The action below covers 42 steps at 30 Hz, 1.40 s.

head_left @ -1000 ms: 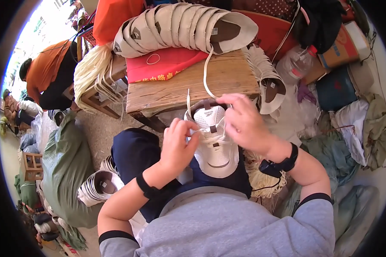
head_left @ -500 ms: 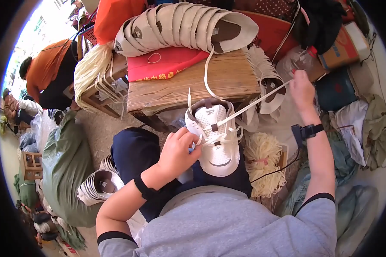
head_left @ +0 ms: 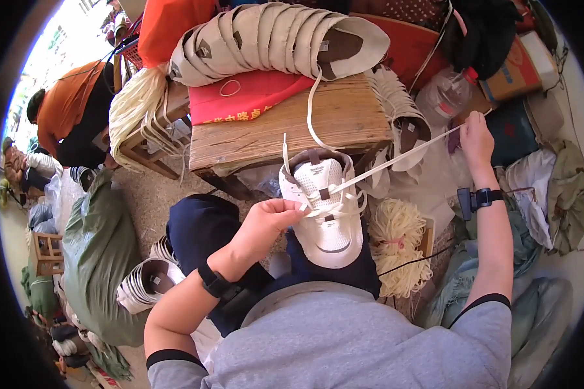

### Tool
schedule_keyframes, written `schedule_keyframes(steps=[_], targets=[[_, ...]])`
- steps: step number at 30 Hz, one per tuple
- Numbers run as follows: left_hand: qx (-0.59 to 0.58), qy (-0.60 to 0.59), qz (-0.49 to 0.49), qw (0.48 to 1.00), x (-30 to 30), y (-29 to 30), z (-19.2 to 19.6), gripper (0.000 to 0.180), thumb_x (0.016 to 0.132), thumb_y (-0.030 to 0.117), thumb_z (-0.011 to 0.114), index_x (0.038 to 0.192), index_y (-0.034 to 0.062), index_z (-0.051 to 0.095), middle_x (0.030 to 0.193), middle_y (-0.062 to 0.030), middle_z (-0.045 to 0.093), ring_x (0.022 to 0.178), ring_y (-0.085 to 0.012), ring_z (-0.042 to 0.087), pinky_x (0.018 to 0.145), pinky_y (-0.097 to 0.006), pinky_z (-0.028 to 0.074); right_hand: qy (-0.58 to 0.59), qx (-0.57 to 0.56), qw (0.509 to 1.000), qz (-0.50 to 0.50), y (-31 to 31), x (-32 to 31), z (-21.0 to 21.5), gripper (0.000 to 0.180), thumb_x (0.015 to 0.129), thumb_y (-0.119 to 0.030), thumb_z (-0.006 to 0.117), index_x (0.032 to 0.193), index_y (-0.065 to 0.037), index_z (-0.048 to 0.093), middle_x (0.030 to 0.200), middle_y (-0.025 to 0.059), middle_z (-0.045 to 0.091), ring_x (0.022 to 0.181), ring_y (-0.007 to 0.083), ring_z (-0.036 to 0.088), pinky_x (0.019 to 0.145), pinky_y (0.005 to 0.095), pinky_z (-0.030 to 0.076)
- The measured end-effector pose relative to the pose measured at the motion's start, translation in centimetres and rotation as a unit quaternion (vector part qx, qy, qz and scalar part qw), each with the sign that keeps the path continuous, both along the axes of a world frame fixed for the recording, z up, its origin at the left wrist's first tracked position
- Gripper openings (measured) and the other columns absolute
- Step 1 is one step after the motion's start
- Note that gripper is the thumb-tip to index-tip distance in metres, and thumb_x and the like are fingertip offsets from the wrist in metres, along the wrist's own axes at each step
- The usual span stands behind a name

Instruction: The recorder is lacing white athletic shoes in a shoe manufacturing environment.

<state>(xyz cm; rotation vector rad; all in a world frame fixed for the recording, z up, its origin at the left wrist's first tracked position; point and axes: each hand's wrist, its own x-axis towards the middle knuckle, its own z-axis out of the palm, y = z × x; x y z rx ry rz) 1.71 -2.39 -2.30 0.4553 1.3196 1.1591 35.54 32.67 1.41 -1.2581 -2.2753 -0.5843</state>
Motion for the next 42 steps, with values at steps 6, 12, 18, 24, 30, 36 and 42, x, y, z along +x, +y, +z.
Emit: schedule_keyframes(steps=[6,12,18,24,30,36,42], targets=[[-0.041,-0.296,-0.033,0.954,-1.0,-0.6,-1.1,0.01,0.092,0.009,0.065,0.102,0.0081,0.068,0.08,0.0064,0.057,0.061,-0.004,0.041,0.061,-0.02,0.034,-0.022,-0.006,1.0,-0.005,0.8,-0.3,0.3,0.012,0.087,-0.012,0.055,0.094,-0.007,0.047,0.098,0.0147,0.056,0.081,0.0408,0.061,0.063,0.0499,0.05],[-0.032,-0.135,-0.005,0.99,-1.1,-0.4,0.4,0.012,0.093,0.007,0.062,0.105,0.0064,0.064,0.078,0.0069,0.054,0.062,-0.0041,0.042,0.059,-0.02,0.034,-0.001,0.011,0.998,-0.064,2.3,1.1,1.8,0.014,0.088,-0.014,0.054,0.097,-0.006,0.048,0.102,0.0152,0.057,0.085,0.042,0.062,0.067,0.0521,0.05],[0.108,0.279,0.033,0.954,-0.8,0.0,0.2,0.013,0.088,0.005,0.068,0.1,0.0027,0.062,0.088,0.0015,0.055,0.069,-0.0071,0.048,0.062,-0.022,0.042,0.026,-0.095,0.994,0.055,0.3,-0.5,-0.6,0.012,0.087,-0.015,0.059,0.093,-0.007,0.053,0.095,0.02,0.06,0.087,0.0431,0.061,0.072,0.0512,0.049],[0.246,0.672,-0.047,0.697,-0.2,2.3,2.2,0.017,0.075,0.009,0.072,0.09,0.0076,0.064,0.1,-0.011,0.052,0.097,-0.0315,0.05,0.084,-0.041,0.044,0.082,-0.419,0.838,0.34,-15.9,-11.9,-0.5,0.014,0.083,-0.016,0.07,0.088,-0.005,0.062,0.087,0.0116,0.06,0.078,0.0307,0.061,0.069,0.039,0.05],[0.262,0.593,-0.067,0.759,-0.2,2.7,1.7,0.011,0.075,0.004,0.07,0.082,0.0058,0.062,0.095,-0.0086,0.054,0.084,-0.0247,0.054,0.073,-0.035,0.047,0.077,-0.479,0.804,0.343,-21.5,-13.4,-0.9,0.019,0.082,-0.018,0.071,0.084,-0.006,0.057,0.085,0.0114,0.057,0.075,0.0298,0.061,0.064,0.0395,0.049],[0.227,0.369,-0.003,0.901,-0.7,2.7,0.6,0.006,0.087,-0.001,0.062,0.088,0.0021,0.058,0.095,-0.0066,0.061,0.066,-0.0082,0.054,0.057,-0.025,0.046,0.089,-0.443,0.818,0.356,-21.1,-13.4,-0.7,0.019,0.085,-0.016,0.068,0.082,-0.004,0.055,0.077,0.0092,0.057,0.061,0.0259,0.06,0.056,0.0372,0.049],[0.171,0.209,0.018,0.963,-1.3,2.7,1.5,0.009,0.09,0.004,0.063,0.097,0.0008,0.057,0.099,-0.0067,0.062,0.068,-0.0111,0.057,0.061,-0.026,0.05,0.253,-0.783,0.544,0.165,-19.9,-13.9,0.8,0.025,0.094,-0.017,0.063,0.108,0.0,0.052,0.073,0.0037,0.062,0.044,0.0083,0.052,0.043,0.0227,0.044]])
